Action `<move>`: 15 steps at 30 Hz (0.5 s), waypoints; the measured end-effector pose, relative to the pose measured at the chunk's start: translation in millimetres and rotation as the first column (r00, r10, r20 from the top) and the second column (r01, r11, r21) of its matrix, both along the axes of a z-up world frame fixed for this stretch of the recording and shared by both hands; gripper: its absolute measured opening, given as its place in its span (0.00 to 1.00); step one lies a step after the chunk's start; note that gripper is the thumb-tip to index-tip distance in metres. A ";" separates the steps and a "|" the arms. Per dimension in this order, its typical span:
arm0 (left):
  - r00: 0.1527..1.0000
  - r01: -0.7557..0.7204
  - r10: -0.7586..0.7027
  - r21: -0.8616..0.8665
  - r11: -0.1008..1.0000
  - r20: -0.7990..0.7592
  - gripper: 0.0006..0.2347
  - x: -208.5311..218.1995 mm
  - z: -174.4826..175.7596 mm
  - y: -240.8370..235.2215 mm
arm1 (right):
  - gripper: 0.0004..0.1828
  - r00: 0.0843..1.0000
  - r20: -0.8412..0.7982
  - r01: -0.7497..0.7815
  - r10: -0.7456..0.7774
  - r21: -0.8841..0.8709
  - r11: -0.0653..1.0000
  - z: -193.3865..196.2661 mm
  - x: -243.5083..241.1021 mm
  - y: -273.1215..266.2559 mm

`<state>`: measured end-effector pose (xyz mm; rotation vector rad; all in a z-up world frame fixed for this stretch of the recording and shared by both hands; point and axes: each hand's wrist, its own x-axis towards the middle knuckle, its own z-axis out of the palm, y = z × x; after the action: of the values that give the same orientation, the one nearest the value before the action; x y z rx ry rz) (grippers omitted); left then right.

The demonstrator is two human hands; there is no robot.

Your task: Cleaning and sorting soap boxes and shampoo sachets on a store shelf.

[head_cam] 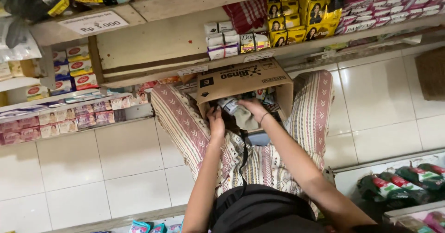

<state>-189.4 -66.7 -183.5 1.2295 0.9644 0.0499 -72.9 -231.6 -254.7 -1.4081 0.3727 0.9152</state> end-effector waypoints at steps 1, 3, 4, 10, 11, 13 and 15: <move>1.000 0.007 -0.007 -0.002 1.000 0.000 0.21 -1.8 6.6 -0.2 | 0.16 1.000 0.000 0.007 -0.007 -0.002 1.000 38.6 -7.8 -0.6; 0.984 0.096 -0.010 -0.481 0.871 0.177 0.26 -1.0 20.3 0.8 | 0.16 0.964 0.040 -0.259 0.264 -0.102 0.960 116.8 -19.1 0.4; 0.983 0.105 -0.017 -0.481 0.870 0.183 0.26 4.0 42.2 2.5 | 0.16 0.965 0.046 -0.252 0.258 -0.104 0.962 121.4 -24.1 -2.9; 0.915 0.280 -0.015 -0.609 0.742 0.403 0.35 -14.2 112.6 3.0 | 0.18 0.875 0.163 -0.429 0.455 -0.175 0.886 216.3 -58.5 -5.4; 0.917 0.243 0.025 -0.607 0.757 0.398 0.34 -21.2 115.5 4.1 | 0.18 0.848 0.181 -0.453 0.498 -0.241 0.859 230.2 -57.2 -7.6; 0.920 0.197 0.069 -0.608 0.769 0.386 0.34 -35.0 120.9 7.8 | 0.19 0.818 0.188 -0.478 0.544 -0.305 0.824 240.0 -54.1 -13.5; 0.860 0.214 0.140 -0.596 0.774 0.490 0.36 -45.7 127.3 13.9 | 0.25 0.917 0.395 -0.065 0.059 0.002 0.998 233.1 -47.4 -19.9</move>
<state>-235.1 -52.8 -56.2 0.5416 0.4123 0.0115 -120.3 -251.5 -21.6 -1.5569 0.0150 0.6588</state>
